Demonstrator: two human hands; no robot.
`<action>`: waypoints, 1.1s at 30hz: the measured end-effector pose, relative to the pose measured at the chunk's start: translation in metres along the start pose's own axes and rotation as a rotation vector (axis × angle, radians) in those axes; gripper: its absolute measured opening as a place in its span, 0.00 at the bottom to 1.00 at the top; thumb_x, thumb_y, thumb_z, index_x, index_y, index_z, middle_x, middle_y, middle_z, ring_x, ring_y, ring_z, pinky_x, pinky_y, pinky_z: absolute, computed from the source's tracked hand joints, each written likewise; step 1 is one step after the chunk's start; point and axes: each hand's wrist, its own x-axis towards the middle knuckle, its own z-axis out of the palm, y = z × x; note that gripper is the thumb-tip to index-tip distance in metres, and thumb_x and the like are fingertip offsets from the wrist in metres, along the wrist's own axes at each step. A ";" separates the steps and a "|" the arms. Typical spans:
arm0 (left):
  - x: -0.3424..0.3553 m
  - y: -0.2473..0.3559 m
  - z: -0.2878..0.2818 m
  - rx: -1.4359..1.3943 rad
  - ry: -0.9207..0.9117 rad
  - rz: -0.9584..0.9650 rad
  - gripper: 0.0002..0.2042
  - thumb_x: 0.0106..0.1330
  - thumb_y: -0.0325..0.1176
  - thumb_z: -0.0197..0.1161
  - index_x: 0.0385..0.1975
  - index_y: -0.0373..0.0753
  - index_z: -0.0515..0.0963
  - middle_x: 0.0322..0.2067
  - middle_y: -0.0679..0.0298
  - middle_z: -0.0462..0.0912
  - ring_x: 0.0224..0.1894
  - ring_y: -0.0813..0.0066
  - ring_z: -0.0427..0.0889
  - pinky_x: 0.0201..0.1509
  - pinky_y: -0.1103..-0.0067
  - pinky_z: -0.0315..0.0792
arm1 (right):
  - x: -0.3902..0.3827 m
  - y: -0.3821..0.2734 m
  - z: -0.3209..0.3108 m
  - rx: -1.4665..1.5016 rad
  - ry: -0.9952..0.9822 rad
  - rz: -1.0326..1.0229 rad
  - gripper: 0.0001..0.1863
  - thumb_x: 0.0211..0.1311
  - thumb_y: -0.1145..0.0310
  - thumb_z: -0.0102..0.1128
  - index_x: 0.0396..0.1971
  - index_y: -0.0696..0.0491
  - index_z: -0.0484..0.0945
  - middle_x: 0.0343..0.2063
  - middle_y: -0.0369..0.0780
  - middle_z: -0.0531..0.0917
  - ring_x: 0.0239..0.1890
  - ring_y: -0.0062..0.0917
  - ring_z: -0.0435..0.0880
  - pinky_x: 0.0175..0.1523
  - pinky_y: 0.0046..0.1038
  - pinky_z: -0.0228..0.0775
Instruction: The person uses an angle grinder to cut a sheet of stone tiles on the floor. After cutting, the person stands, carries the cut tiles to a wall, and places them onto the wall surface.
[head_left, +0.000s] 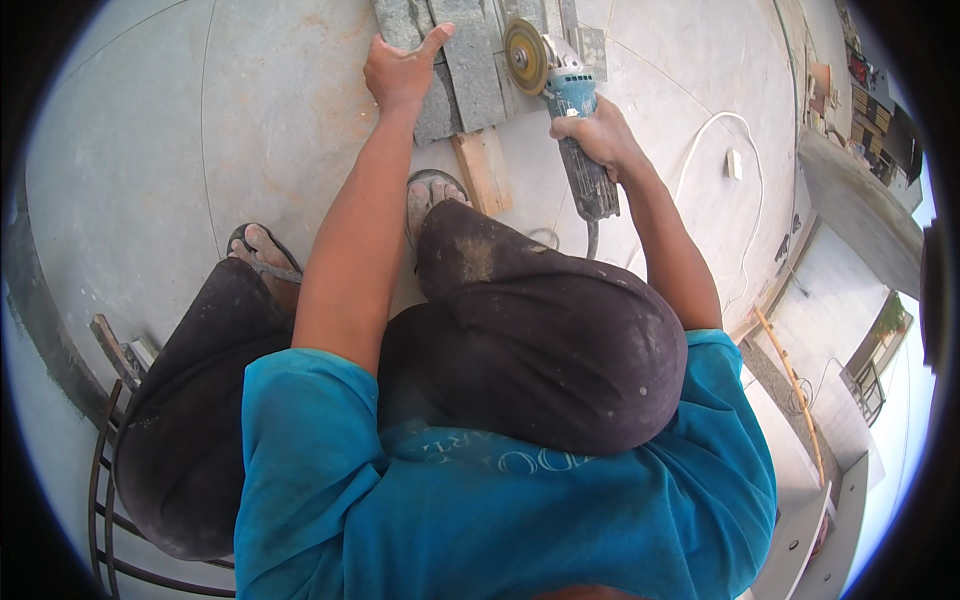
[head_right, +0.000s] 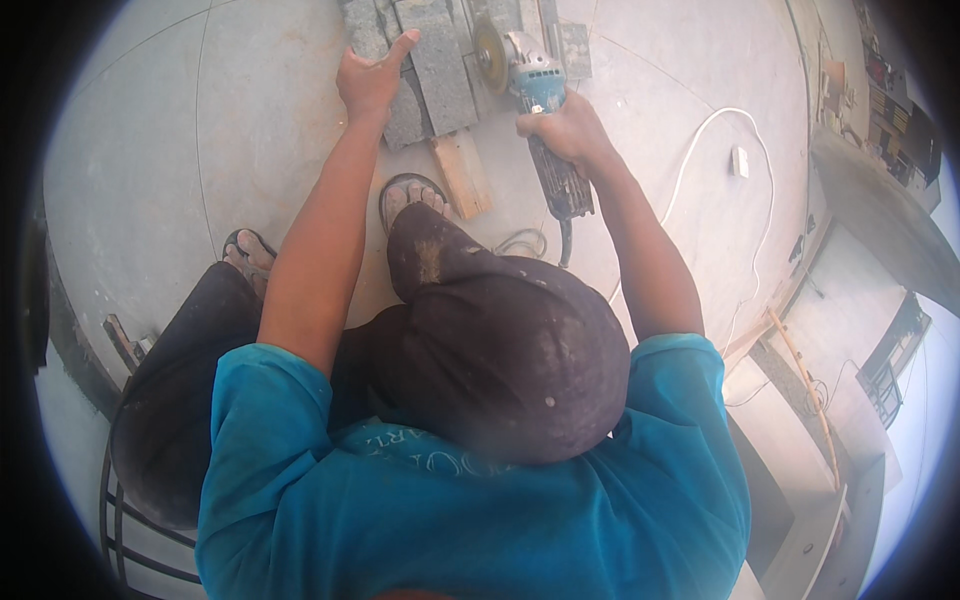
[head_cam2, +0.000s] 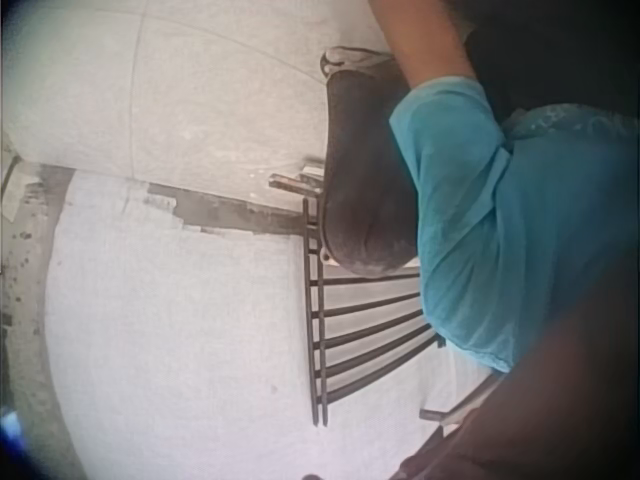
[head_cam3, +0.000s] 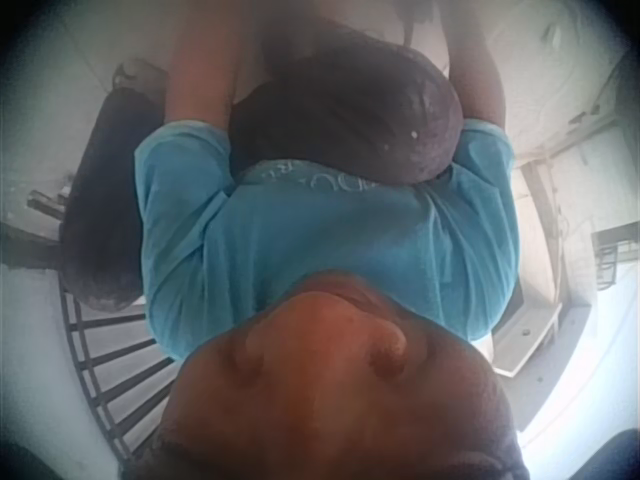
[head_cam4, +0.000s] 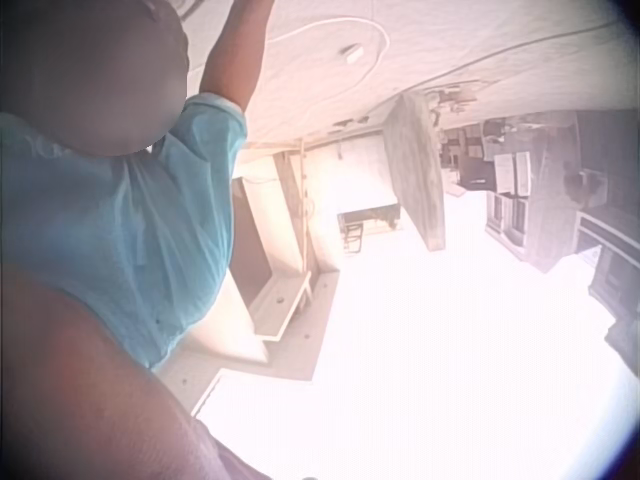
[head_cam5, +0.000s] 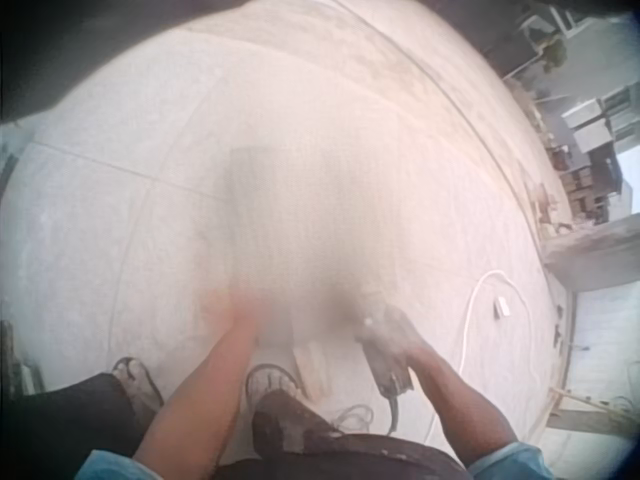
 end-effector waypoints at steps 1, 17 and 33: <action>0.000 0.002 -0.001 0.005 -0.024 -0.034 0.42 0.47 0.58 0.83 0.52 0.29 0.76 0.48 0.50 0.85 0.51 0.59 0.84 0.57 0.67 0.78 | -0.001 -0.001 -0.001 -0.011 -0.005 0.015 0.23 0.44 0.67 0.69 0.43 0.60 0.79 0.35 0.43 0.84 0.37 0.29 0.83 0.44 0.33 0.76; -0.003 0.008 -0.005 -0.003 -0.021 -0.034 0.42 0.47 0.57 0.83 0.53 0.29 0.76 0.48 0.49 0.85 0.51 0.59 0.85 0.57 0.67 0.77 | -0.001 -0.003 0.002 0.015 -0.007 0.007 0.23 0.45 0.67 0.68 0.43 0.60 0.79 0.34 0.43 0.84 0.37 0.30 0.83 0.44 0.34 0.76; -0.004 0.005 -0.003 -0.013 0.008 0.011 0.42 0.46 0.62 0.81 0.49 0.30 0.77 0.45 0.50 0.85 0.49 0.56 0.85 0.54 0.64 0.78 | 0.005 -0.005 0.001 0.005 -0.005 -0.010 0.19 0.46 0.67 0.69 0.39 0.59 0.78 0.30 0.41 0.81 0.32 0.27 0.81 0.38 0.33 0.76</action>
